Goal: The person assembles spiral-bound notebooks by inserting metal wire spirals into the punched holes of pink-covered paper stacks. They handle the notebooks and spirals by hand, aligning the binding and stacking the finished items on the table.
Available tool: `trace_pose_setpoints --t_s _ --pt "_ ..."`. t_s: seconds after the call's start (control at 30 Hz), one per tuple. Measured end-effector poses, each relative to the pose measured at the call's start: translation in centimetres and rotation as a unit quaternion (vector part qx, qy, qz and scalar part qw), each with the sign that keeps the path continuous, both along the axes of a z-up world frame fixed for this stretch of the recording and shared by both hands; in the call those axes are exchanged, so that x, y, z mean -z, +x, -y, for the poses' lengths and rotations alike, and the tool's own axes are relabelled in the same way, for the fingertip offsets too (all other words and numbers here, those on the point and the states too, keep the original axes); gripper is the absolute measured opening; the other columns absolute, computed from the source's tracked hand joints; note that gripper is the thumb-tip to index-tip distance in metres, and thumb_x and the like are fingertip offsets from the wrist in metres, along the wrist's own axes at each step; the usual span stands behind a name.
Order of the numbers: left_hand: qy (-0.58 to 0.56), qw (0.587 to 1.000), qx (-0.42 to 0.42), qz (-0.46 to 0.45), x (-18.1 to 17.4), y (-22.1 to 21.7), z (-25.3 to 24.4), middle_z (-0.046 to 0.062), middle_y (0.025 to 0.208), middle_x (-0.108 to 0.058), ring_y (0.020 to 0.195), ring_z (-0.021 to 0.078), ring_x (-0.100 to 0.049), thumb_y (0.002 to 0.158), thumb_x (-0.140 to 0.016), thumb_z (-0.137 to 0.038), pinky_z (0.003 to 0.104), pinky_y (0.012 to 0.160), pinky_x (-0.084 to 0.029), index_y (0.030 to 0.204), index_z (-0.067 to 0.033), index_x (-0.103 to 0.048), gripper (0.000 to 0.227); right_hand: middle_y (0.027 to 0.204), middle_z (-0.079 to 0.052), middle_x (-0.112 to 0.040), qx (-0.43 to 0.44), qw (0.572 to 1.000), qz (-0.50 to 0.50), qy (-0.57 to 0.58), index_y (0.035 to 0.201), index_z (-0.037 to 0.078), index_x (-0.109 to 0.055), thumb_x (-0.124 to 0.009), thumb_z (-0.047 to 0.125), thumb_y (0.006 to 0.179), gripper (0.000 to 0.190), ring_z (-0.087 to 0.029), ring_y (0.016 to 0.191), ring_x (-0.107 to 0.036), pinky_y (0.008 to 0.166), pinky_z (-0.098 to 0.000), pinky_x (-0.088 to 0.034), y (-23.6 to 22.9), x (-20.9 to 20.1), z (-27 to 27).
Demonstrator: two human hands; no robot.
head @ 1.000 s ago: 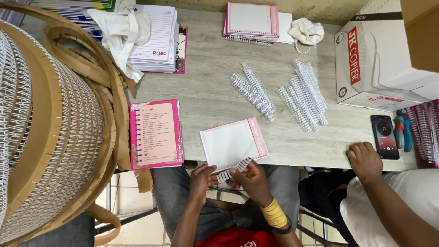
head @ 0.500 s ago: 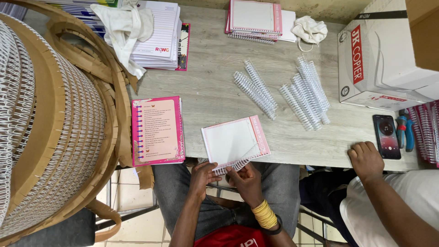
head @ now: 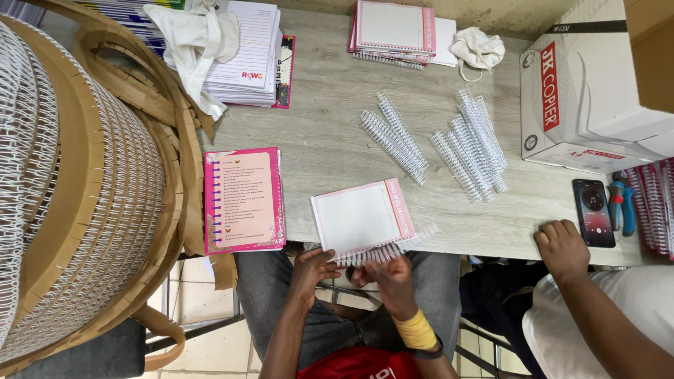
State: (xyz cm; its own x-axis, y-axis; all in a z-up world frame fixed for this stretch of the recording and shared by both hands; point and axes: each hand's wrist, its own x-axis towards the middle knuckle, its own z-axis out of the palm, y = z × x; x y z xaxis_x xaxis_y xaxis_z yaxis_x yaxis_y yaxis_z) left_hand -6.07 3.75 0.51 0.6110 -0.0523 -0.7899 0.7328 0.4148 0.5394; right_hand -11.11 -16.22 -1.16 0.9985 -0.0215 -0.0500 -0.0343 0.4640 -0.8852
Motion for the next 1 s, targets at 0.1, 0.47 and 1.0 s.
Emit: trace_pose_setpoints --t_s 0.1,0.47,1.0 --pt "-0.030 0.999 -0.003 0.040 1.6 -0.4 0.2 0.017 0.101 -0.070 0.093 0.0399 -0.083 0.088 -0.080 -0.012 0.043 0.068 -0.063 0.115 0.0028 -0.065 0.035 0.045 0.008 -0.047 -0.003 0.928 0.092 -0.362 0.053 0.020 -0.048 -0.073 0.056 0.094 0.060 -0.008 0.035 -0.037 0.032 -0.0353 -0.032 -4.9 2.1 5.2" --pt "-0.028 0.986 0.031 0.161 2.9 -0.4 0.6 0.024 0.096 -0.081 0.087 0.0414 -0.083 0.098 -0.080 -0.025 0.044 0.069 -0.067 0.106 0.0047 -0.076 0.031 0.078 -0.013 -0.077 -0.246 0.945 -0.029 -0.214 0.099 0.003 -0.063 -0.070 0.013 0.102 0.012 -0.013 0.059 -0.069 0.046 -0.0223 -0.052 13.2 -10.4 -9.7" --pt "-0.075 0.975 0.180 0.109 1.2 -0.9 -4.6 0.026 0.085 -0.078 0.073 0.0411 -0.082 0.084 -0.078 -0.002 0.051 0.064 -0.068 0.117 0.0067 -0.072 0.035 0.102 -0.035 -0.084 -0.011 0.902 -0.375 -0.215 0.116 -0.013 -0.080 -0.050 0.059 0.105 0.078 -0.039 0.086 -0.083 0.070 -0.0423 -0.067 -3.7 -0.4 11.6"
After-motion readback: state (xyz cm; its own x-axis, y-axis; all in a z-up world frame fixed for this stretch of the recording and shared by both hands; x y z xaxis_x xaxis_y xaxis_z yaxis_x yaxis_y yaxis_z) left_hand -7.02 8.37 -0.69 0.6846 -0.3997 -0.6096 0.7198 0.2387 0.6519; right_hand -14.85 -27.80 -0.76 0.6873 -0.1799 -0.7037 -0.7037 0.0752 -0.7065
